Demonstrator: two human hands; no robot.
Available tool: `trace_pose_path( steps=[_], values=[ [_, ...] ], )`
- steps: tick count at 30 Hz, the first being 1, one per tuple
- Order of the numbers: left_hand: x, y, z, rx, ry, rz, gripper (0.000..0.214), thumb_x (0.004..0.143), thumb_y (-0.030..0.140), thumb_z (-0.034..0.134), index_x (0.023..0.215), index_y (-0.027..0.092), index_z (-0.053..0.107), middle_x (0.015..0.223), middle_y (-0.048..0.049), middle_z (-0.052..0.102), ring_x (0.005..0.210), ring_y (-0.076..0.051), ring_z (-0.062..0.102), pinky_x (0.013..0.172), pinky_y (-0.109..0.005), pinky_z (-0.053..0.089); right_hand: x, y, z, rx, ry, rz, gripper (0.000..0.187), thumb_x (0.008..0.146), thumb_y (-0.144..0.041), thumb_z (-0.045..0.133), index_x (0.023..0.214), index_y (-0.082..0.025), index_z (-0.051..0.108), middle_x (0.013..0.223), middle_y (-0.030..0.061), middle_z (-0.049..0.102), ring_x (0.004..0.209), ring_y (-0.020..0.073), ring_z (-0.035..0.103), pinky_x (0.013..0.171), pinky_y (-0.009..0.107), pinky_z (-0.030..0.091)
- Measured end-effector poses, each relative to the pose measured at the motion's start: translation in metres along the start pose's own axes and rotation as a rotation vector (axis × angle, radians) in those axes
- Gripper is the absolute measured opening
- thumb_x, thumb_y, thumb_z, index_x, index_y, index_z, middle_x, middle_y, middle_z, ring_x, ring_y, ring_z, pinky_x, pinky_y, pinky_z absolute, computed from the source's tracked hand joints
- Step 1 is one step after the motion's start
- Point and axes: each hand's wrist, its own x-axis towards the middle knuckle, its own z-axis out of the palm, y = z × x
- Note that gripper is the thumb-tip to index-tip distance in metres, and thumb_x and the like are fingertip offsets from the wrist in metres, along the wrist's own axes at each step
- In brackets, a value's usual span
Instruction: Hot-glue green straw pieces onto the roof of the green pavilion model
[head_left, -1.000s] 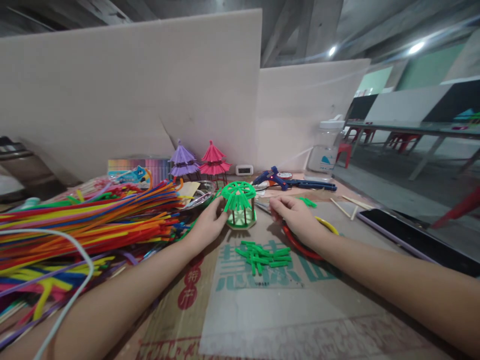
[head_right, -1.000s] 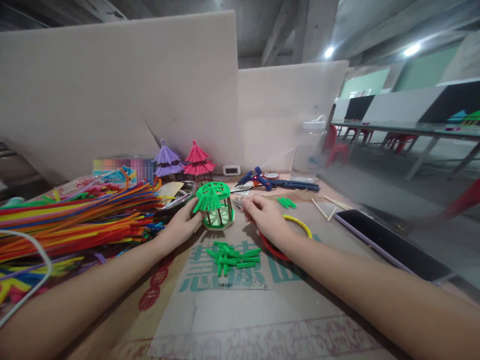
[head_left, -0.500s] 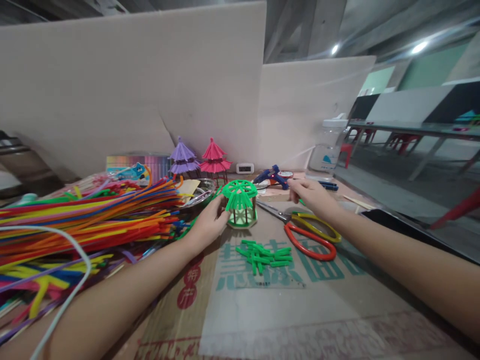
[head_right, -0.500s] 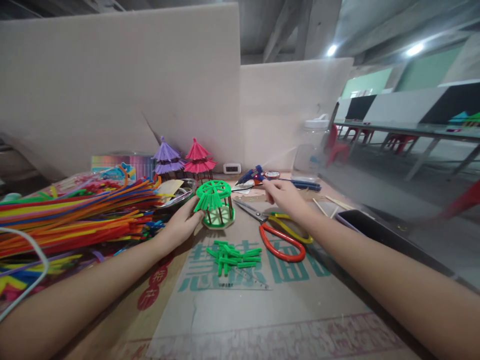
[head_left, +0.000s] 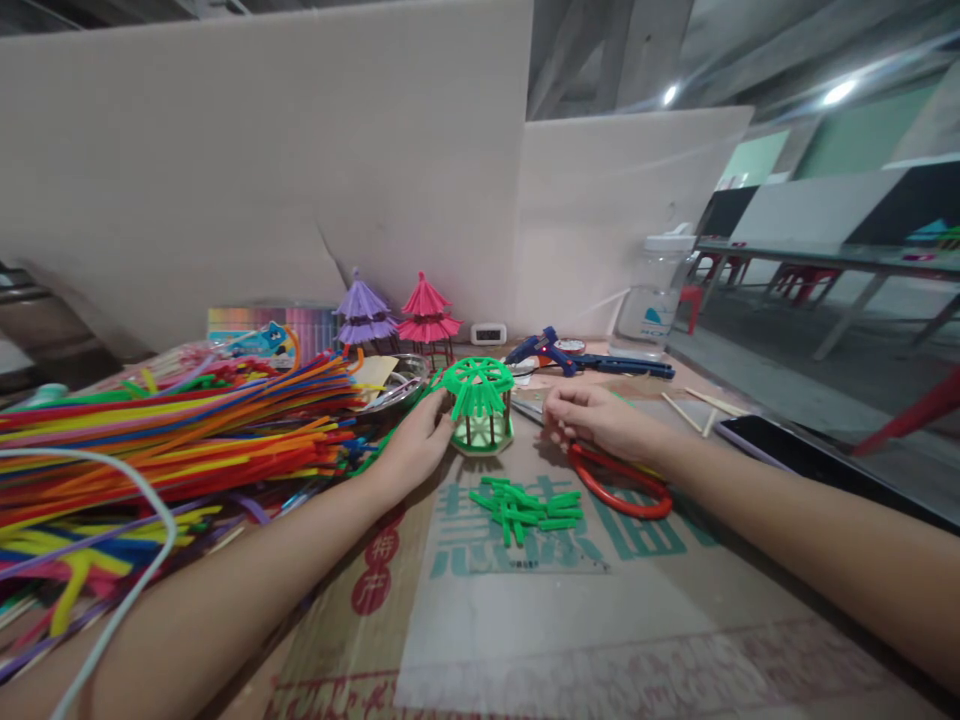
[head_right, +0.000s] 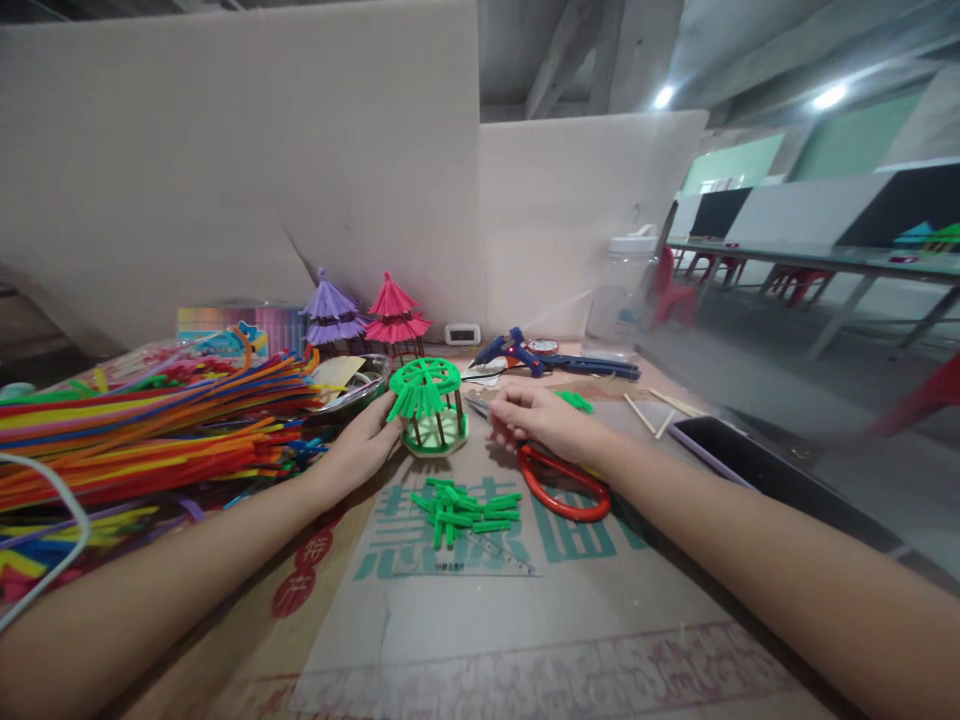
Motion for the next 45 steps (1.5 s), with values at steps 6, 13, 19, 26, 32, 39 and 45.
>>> trace_pose_path(
  steps=[6, 13, 19, 26, 32, 39, 45],
  values=[
    [0.000, 0.003, 0.000, -0.029, 0.015, 0.015, 0.040, 0.096, 0.035, 0.043, 0.129, 0.018, 0.056, 0.133, -0.0099, 0.062, 0.127, -0.028, 0.054, 0.113, -0.045, 0.039, 0.014, 0.008, -0.017, -0.316, 0.226, -0.067, 0.042, 0.090, -0.058, 0.049, 0.076, -0.019, 0.058, 0.044, -0.0070, 0.042, 0.040, 0.0102, 0.043, 0.044, 0.023, 0.038],
    [0.001, -0.006, 0.002, -0.049, 0.000, 0.021, 0.037, 0.092, 0.029, 0.046, 0.125, 0.015, 0.056, 0.128, -0.0138, 0.062, 0.121, -0.028, 0.057, 0.108, -0.047, 0.043, 0.048, 0.022, -0.078, -0.609, 0.503, -0.112, 0.033, 0.076, -0.027, 0.068, 0.108, -0.017, 0.065, 0.101, 0.0107, 0.072, 0.088, 0.0234, 0.066, 0.083, 0.037, 0.051],
    [0.001, -0.010, 0.003, -0.159, 0.010, 0.028, 0.033, 0.089, 0.022, 0.048, 0.120, 0.018, 0.056, 0.115, -0.0093, 0.066, 0.105, -0.023, 0.063, 0.098, -0.041, 0.052, 0.085, 0.030, -0.102, -0.747, 0.470, -0.028, 0.045, 0.066, -0.028, 0.079, 0.107, -0.016, 0.069, 0.106, 0.0119, 0.074, 0.095, 0.0279, 0.066, 0.084, 0.036, 0.049],
    [-0.001, -0.008, 0.001, -0.071, 0.018, 0.042, 0.025, 0.089, 0.022, 0.046, 0.111, 0.018, 0.058, 0.113, -0.0108, 0.064, 0.108, -0.025, 0.061, 0.103, -0.046, 0.047, 0.122, 0.039, -0.084, -0.783, 0.441, 0.078, 0.025, 0.065, -0.028, 0.080, 0.084, -0.015, 0.068, 0.065, 0.0048, 0.069, 0.061, 0.0209, 0.062, 0.059, 0.030, 0.045],
    [0.001, -0.008, 0.002, -0.152, 0.018, 0.071, 0.024, 0.090, 0.023, 0.049, 0.112, 0.020, 0.060, 0.113, -0.0100, 0.065, 0.112, -0.026, 0.060, 0.103, -0.045, 0.048, 0.112, 0.032, -0.074, -0.721, 0.493, 0.085, 0.013, 0.069, -0.022, 0.075, 0.063, -0.017, 0.064, 0.050, 0.0032, 0.060, 0.055, 0.0218, 0.062, 0.054, 0.030, 0.044],
    [-0.003, 0.002, 0.002, -0.170, 0.116, 0.152, 0.032, 0.094, 0.024, 0.048, 0.125, 0.019, 0.054, 0.124, -0.0127, 0.059, 0.119, -0.027, 0.056, 0.104, -0.045, 0.048, 0.041, 0.001, -0.052, -0.500, 0.400, -0.035, 0.030, 0.087, -0.042, 0.062, 0.099, -0.016, 0.070, 0.077, 0.0097, 0.075, 0.070, 0.0223, 0.072, 0.066, 0.033, 0.057],
    [-0.002, -0.005, 0.003, -0.110, 0.165, 0.170, 0.037, 0.093, 0.018, 0.046, 0.130, 0.020, 0.050, 0.131, -0.0131, 0.054, 0.130, -0.028, 0.049, 0.106, -0.046, 0.047, -0.032, -0.010, -0.009, -0.463, 0.423, -0.190, 0.035, 0.088, -0.054, 0.058, 0.095, -0.023, 0.072, 0.079, 0.0042, 0.074, 0.075, 0.0224, 0.070, 0.074, 0.035, 0.056]
  ],
)
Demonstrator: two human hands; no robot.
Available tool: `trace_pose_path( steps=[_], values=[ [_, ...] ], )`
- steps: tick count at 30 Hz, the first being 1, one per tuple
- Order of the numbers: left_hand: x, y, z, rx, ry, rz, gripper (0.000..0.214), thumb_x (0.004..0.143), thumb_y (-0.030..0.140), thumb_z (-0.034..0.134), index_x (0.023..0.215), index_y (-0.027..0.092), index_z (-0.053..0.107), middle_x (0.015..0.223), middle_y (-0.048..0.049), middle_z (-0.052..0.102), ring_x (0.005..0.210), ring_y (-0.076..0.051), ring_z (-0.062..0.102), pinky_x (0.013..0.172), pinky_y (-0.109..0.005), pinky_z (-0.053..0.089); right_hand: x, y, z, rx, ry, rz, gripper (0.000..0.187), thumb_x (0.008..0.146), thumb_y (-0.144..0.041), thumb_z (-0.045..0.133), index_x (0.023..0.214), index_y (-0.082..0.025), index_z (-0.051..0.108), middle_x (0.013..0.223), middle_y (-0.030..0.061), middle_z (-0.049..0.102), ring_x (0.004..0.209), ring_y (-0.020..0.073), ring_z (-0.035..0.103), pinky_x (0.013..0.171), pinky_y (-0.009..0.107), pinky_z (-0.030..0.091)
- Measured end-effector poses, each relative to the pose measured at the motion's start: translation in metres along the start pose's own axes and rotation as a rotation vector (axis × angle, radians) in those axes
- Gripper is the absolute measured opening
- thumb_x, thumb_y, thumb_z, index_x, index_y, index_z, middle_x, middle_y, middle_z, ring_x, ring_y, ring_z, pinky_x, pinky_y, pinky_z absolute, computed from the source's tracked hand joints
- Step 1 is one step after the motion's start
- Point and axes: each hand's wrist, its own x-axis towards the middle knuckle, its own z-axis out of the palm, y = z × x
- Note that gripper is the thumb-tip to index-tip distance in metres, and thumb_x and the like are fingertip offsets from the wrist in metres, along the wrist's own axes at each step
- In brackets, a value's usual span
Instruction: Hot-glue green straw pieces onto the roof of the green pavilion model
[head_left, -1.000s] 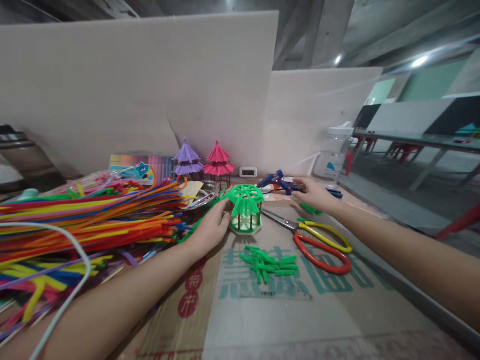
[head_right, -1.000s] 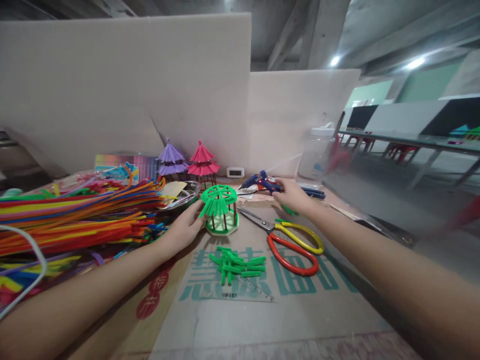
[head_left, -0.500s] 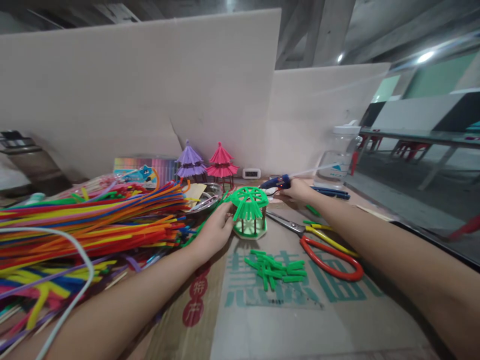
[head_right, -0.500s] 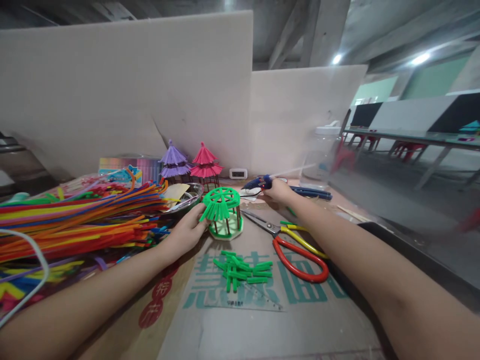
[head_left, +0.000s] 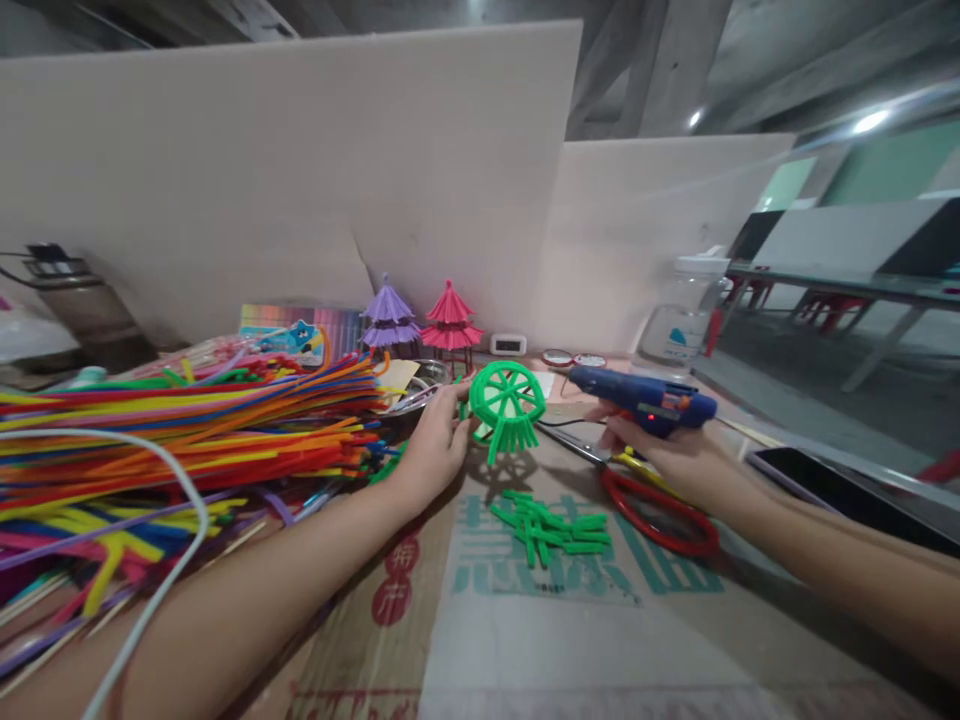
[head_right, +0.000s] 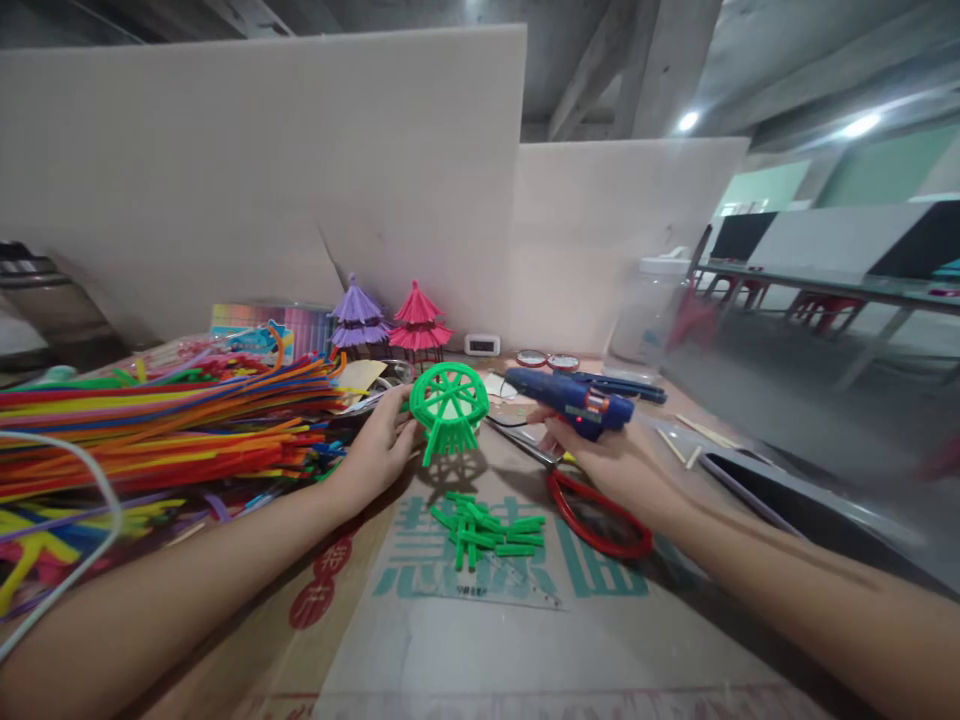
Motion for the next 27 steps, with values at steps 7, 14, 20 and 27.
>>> trace_pose_path(
  steps=[7, 14, 20, 27],
  values=[
    [0.001, 0.005, -0.002, 0.102, -0.012, 0.019, 0.034, 0.090, 0.017, 0.048, 0.124, 0.019, 0.049, 0.122, -0.0122, 0.055, 0.120, -0.026, 0.053, 0.103, -0.047, 0.047, -0.025, 0.004, 0.009, -0.119, -0.056, -0.087, 0.035, 0.087, -0.059, 0.054, 0.087, -0.027, 0.067, 0.086, 0.0048, 0.074, 0.084, 0.0280, 0.070, 0.081, 0.043, 0.056],
    [0.002, 0.002, -0.002, 0.123, -0.004, 0.021, 0.036, 0.089, 0.016, 0.050, 0.125, 0.019, 0.049, 0.126, -0.0126, 0.055, 0.123, -0.027, 0.052, 0.106, -0.048, 0.045, -0.026, 0.004, 0.012, -0.070, -0.090, -0.162, 0.031, 0.088, -0.056, 0.055, 0.085, -0.027, 0.064, 0.079, 0.0040, 0.071, 0.078, 0.0254, 0.070, 0.070, 0.038, 0.056],
    [0.003, 0.002, -0.003, 0.123, 0.013, 0.020, 0.039, 0.088, 0.015, 0.050, 0.127, 0.018, 0.048, 0.128, -0.0135, 0.054, 0.125, -0.028, 0.051, 0.106, -0.049, 0.045, -0.026, -0.002, 0.011, -0.048, -0.018, -0.137, 0.031, 0.086, -0.056, 0.060, 0.090, -0.026, 0.053, 0.072, 0.0000, 0.062, 0.065, 0.0206, 0.063, 0.061, 0.034, 0.052],
    [0.003, 0.000, -0.003, 0.133, 0.020, 0.028, 0.038, 0.088, 0.015, 0.050, 0.126, 0.019, 0.048, 0.127, -0.0131, 0.054, 0.122, -0.026, 0.054, 0.106, -0.049, 0.045, -0.025, 0.002, 0.013, -0.077, -0.017, -0.179, 0.032, 0.084, -0.056, 0.062, 0.089, -0.026, 0.052, 0.071, -0.0015, 0.058, 0.060, 0.0185, 0.057, 0.055, 0.031, 0.047]
  ],
)
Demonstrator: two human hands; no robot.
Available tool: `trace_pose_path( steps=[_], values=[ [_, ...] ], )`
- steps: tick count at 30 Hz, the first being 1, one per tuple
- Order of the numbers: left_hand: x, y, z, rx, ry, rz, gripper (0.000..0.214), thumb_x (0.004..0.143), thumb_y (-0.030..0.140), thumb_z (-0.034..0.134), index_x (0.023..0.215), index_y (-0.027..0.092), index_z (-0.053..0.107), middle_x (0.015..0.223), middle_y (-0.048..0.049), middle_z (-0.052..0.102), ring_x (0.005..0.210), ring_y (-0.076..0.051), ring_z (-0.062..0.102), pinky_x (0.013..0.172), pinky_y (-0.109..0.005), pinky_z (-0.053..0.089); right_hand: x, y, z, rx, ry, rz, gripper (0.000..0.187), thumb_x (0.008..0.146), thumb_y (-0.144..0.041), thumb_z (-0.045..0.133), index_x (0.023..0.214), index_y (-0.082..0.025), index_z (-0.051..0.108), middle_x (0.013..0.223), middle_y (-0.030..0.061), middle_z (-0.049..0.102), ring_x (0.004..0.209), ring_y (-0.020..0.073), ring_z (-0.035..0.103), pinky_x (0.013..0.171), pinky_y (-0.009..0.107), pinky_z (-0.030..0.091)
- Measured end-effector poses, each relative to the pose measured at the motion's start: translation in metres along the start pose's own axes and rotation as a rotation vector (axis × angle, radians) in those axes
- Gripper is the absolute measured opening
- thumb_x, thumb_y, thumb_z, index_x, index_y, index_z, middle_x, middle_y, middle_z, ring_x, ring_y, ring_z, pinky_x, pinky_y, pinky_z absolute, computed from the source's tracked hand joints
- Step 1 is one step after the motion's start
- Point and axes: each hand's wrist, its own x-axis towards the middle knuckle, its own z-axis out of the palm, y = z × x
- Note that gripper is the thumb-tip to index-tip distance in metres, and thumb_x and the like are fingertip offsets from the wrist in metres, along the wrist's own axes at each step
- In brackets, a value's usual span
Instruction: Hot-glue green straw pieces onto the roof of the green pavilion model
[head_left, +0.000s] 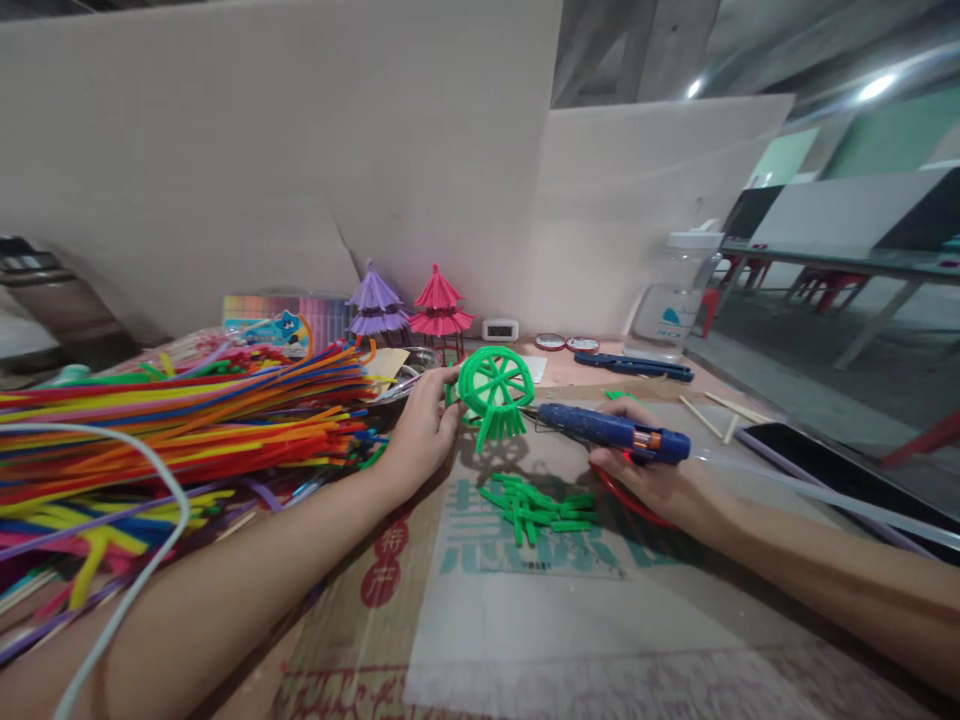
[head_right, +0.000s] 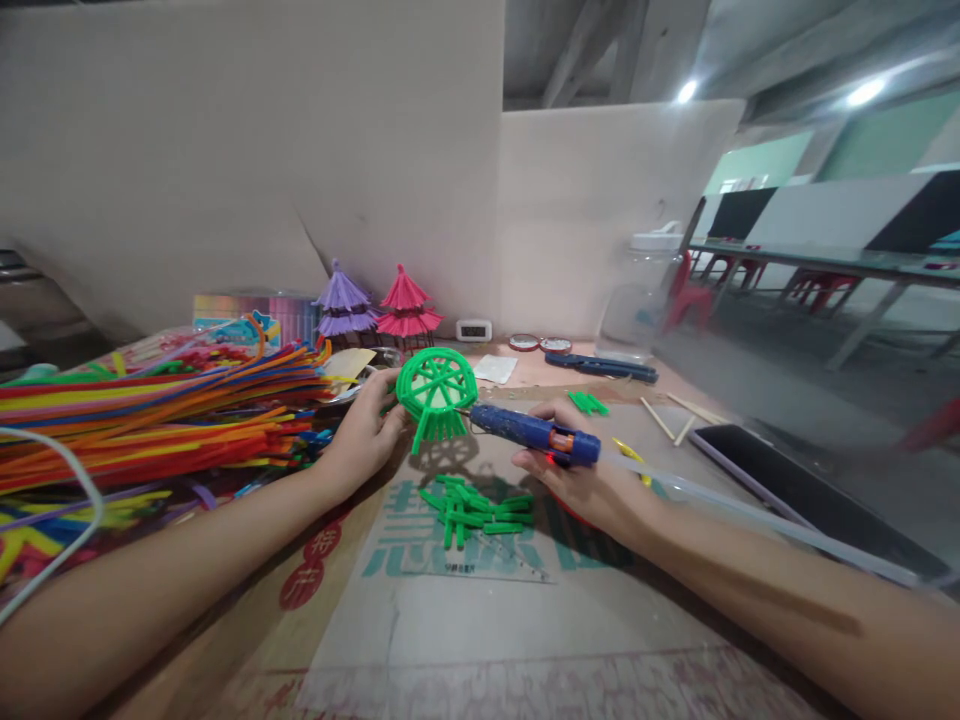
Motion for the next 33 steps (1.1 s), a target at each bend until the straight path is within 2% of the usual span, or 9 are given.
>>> trace_pose_path(
  steps=[5, 26, 33],
  values=[
    [0.0006, 0.0016, -0.0011, 0.034, 0.007, 0.016, 0.036, 0.089, 0.016, 0.051, 0.125, 0.018, 0.049, 0.125, -0.0132, 0.056, 0.121, -0.027, 0.053, 0.106, -0.049, 0.044, 0.0018, -0.0019, 0.0010, -0.035, 0.016, -0.023, 0.029, 0.083, -0.053, 0.063, 0.086, -0.026, 0.053, 0.071, -0.0010, 0.058, 0.062, 0.0188, 0.057, 0.057, 0.031, 0.047],
    [0.0010, 0.0038, -0.0033, 0.087, 0.004, 0.045, 0.035, 0.089, 0.017, 0.051, 0.124, 0.018, 0.050, 0.125, -0.0124, 0.057, 0.121, -0.026, 0.053, 0.106, -0.048, 0.042, -0.0024, 0.0019, 0.0030, 0.008, -0.048, 0.094, 0.021, 0.083, -0.046, 0.064, 0.087, -0.027, 0.054, 0.070, -0.0021, 0.059, 0.059, 0.0176, 0.057, 0.053, 0.030, 0.047],
    [0.0007, 0.0028, -0.0018, 0.032, -0.002, 0.001, 0.036, 0.089, 0.018, 0.051, 0.125, 0.018, 0.050, 0.127, -0.0130, 0.056, 0.123, -0.027, 0.053, 0.106, -0.048, 0.044, 0.0006, -0.0034, 0.0034, -0.040, 0.026, 0.049, 0.022, 0.079, -0.046, 0.065, 0.080, -0.027, 0.054, 0.070, -0.0013, 0.059, 0.060, 0.0190, 0.057, 0.055, 0.032, 0.047]
  ],
)
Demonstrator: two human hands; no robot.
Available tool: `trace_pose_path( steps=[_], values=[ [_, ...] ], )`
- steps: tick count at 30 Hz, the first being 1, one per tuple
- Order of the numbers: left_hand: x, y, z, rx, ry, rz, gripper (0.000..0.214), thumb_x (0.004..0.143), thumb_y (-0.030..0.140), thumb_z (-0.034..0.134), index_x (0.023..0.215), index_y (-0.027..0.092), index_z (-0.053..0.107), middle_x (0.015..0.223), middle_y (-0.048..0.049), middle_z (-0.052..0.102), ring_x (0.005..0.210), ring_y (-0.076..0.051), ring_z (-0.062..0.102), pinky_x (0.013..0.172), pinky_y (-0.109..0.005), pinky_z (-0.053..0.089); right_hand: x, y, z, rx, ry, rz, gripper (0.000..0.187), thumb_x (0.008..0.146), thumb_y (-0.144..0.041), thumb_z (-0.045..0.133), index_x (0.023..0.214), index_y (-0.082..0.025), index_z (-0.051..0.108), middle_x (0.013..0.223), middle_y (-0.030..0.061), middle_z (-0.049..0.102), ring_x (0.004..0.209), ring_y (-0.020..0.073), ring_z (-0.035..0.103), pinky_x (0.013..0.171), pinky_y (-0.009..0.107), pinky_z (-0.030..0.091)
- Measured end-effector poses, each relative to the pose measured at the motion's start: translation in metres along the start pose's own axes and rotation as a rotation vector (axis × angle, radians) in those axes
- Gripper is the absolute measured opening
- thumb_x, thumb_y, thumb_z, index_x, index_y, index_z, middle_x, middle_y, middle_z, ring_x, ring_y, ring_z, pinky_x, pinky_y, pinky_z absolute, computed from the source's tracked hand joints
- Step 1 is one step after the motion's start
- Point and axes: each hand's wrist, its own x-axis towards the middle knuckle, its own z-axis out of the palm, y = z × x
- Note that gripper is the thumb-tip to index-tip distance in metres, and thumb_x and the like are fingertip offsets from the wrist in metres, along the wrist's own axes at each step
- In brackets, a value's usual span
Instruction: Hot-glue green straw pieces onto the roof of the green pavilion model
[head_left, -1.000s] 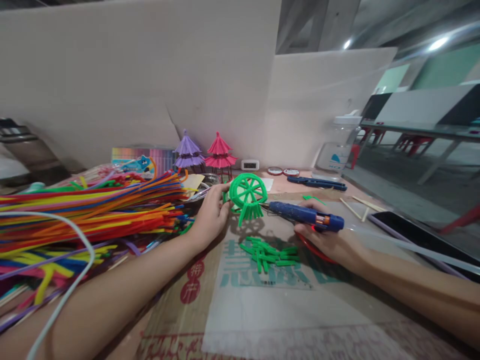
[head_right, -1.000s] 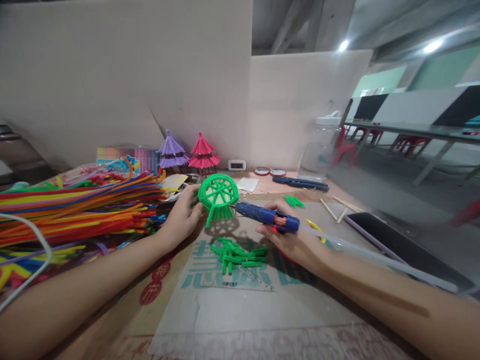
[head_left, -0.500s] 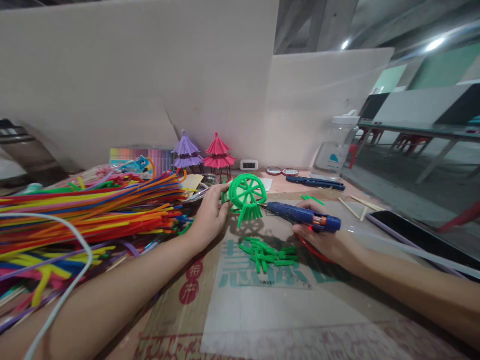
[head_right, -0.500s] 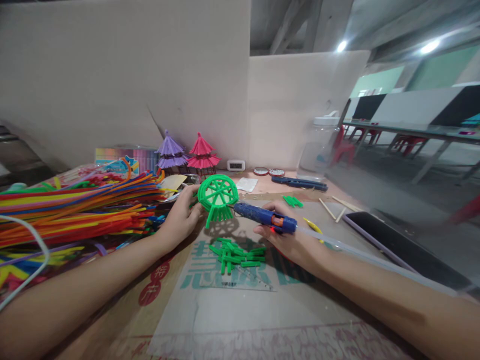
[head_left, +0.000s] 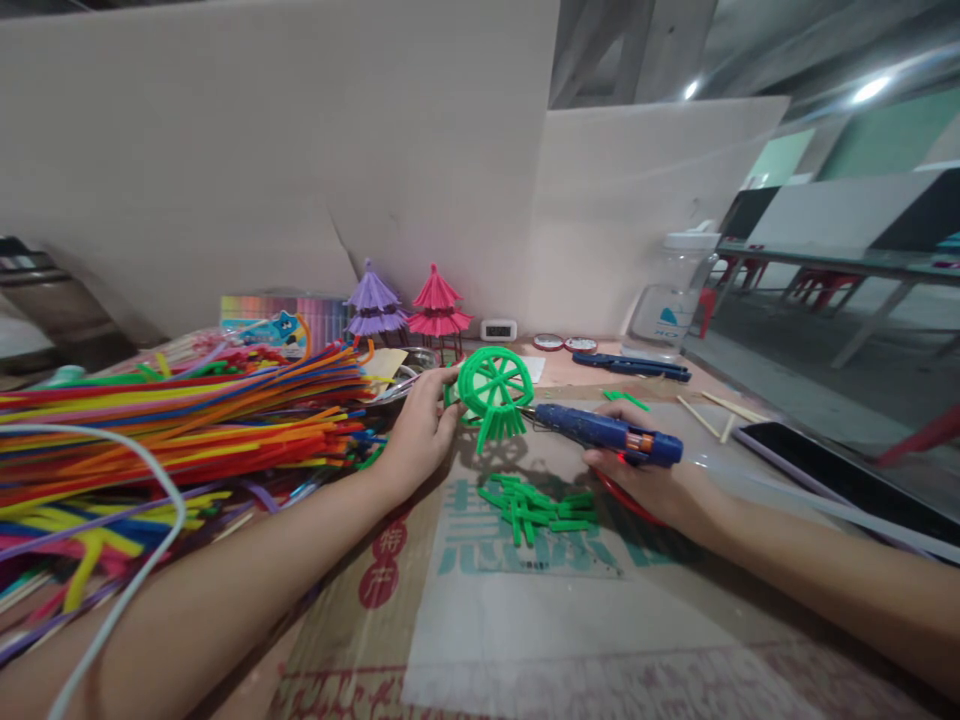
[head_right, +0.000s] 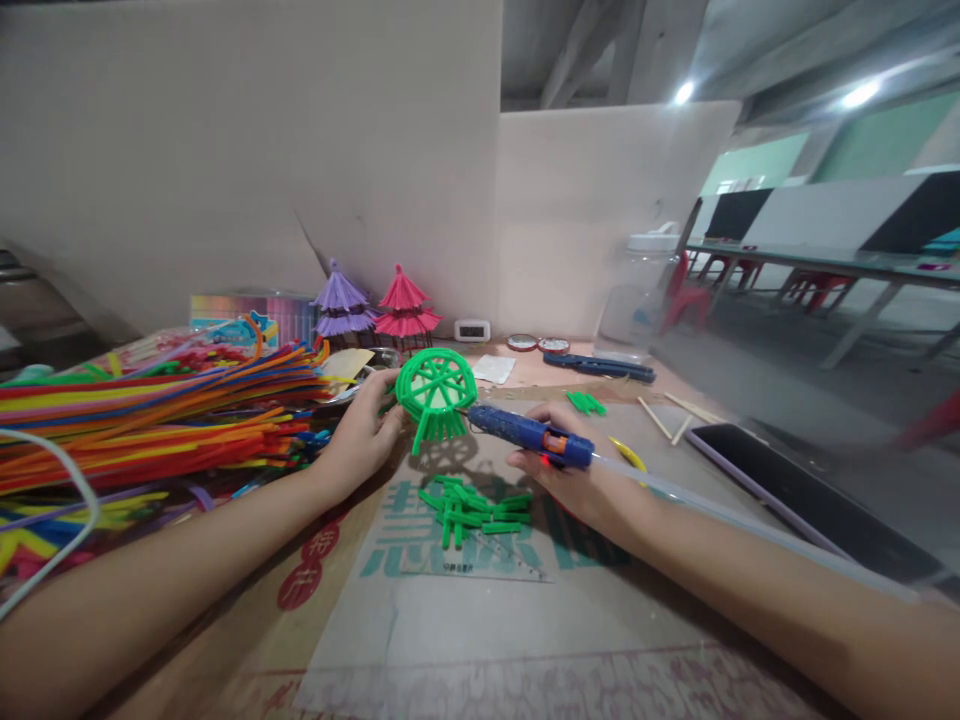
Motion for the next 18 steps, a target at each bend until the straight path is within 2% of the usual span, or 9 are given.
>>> trace_pose_path(
  steps=[18],
  values=[
    [0.0002, -0.0010, 0.0009, -0.025, -0.002, -0.006, 0.036, 0.089, 0.016, 0.051, 0.125, 0.018, 0.050, 0.126, -0.0130, 0.055, 0.121, -0.027, 0.054, 0.106, -0.049, 0.044, -0.0039, 0.0068, -0.0002, -0.012, -0.039, 0.016, 0.021, 0.081, -0.045, 0.066, 0.087, -0.028, 0.057, 0.073, -0.0010, 0.062, 0.064, 0.0197, 0.060, 0.058, 0.031, 0.049]
  ],
)
